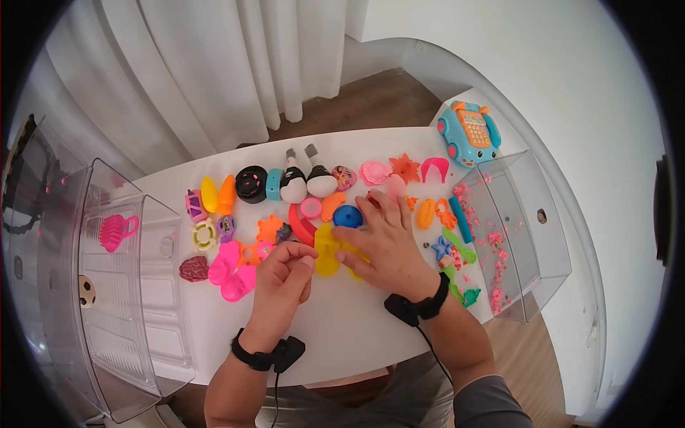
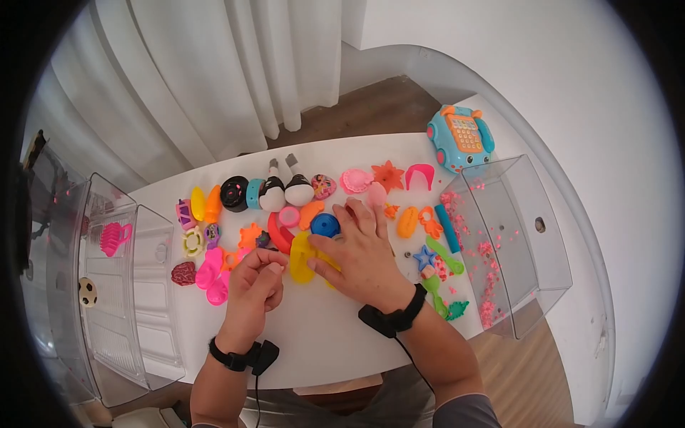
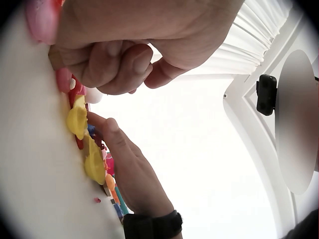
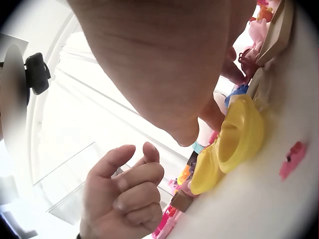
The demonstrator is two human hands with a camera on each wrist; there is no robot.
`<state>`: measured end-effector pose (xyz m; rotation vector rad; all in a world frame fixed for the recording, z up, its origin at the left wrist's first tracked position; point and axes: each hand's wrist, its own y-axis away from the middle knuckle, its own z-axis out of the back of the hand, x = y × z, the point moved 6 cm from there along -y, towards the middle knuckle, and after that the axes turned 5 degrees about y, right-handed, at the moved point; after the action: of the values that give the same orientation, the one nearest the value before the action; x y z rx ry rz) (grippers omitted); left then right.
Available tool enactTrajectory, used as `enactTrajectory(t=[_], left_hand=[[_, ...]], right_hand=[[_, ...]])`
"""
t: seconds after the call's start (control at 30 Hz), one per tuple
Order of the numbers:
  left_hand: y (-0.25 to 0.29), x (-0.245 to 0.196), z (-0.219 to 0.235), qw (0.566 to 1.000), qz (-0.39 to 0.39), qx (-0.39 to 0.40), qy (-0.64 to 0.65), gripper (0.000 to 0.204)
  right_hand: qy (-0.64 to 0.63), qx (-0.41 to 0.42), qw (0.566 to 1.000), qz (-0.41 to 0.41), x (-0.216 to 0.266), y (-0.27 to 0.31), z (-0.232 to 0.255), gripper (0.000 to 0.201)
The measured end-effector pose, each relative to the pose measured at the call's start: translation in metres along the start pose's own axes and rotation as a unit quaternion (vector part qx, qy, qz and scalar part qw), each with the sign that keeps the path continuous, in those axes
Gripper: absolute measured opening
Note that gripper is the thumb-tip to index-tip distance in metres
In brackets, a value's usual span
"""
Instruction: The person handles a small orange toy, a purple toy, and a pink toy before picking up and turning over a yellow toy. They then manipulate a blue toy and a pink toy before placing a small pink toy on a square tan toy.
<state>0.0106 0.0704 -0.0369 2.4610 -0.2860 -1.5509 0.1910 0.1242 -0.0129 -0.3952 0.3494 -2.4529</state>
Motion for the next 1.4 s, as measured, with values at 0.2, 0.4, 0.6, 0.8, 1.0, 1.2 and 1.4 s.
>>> enactTrajectory(t=[0.2, 0.4, 0.6, 0.8, 1.0, 1.2, 1.4], left_hand=[[0.000, 0.001, 0.001, 1.000, -0.001, 0.005, 0.001, 0.009], [-0.001, 0.002, 0.002, 1.000, -0.001, 0.003, 0.014, 0.010], [0.002, -0.010, -0.006, 0.999, -0.015, 0.008, 0.028, 0.034], [0.002, -0.010, -0.006, 0.997, -0.065, 0.026, -0.018, 0.038], [0.000, -0.001, 0.003, 0.998, -0.024, 0.008, -0.051, 0.013], [0.002, -0.004, 0.011, 0.997, 0.019, -0.062, 0.028, 0.014], [-0.001, 0.000, 0.013, 0.995, -0.027, -0.092, -0.020, 0.017]], right_hand=[[0.001, 0.006, 1.000, 0.011, 0.001, -0.001, 0.000, 0.035], [-0.079, -0.010, 0.997, -0.016, 0.002, -0.007, 0.013, 0.048], [-0.490, 0.053, 0.870, -0.018, 0.004, -0.002, 0.018, 0.062], [-0.699, 0.130, 0.704, 0.001, 0.022, 0.002, 0.003, 0.068], [-0.696, 0.176, 0.695, -0.033, 0.035, 0.005, -0.001, 0.072], [-0.447, 0.073, 0.888, -0.083, -0.006, 0.001, 0.011, 0.062], [-0.158, 0.029, 0.987, -0.018, -0.016, -0.002, 0.026, 0.058]])
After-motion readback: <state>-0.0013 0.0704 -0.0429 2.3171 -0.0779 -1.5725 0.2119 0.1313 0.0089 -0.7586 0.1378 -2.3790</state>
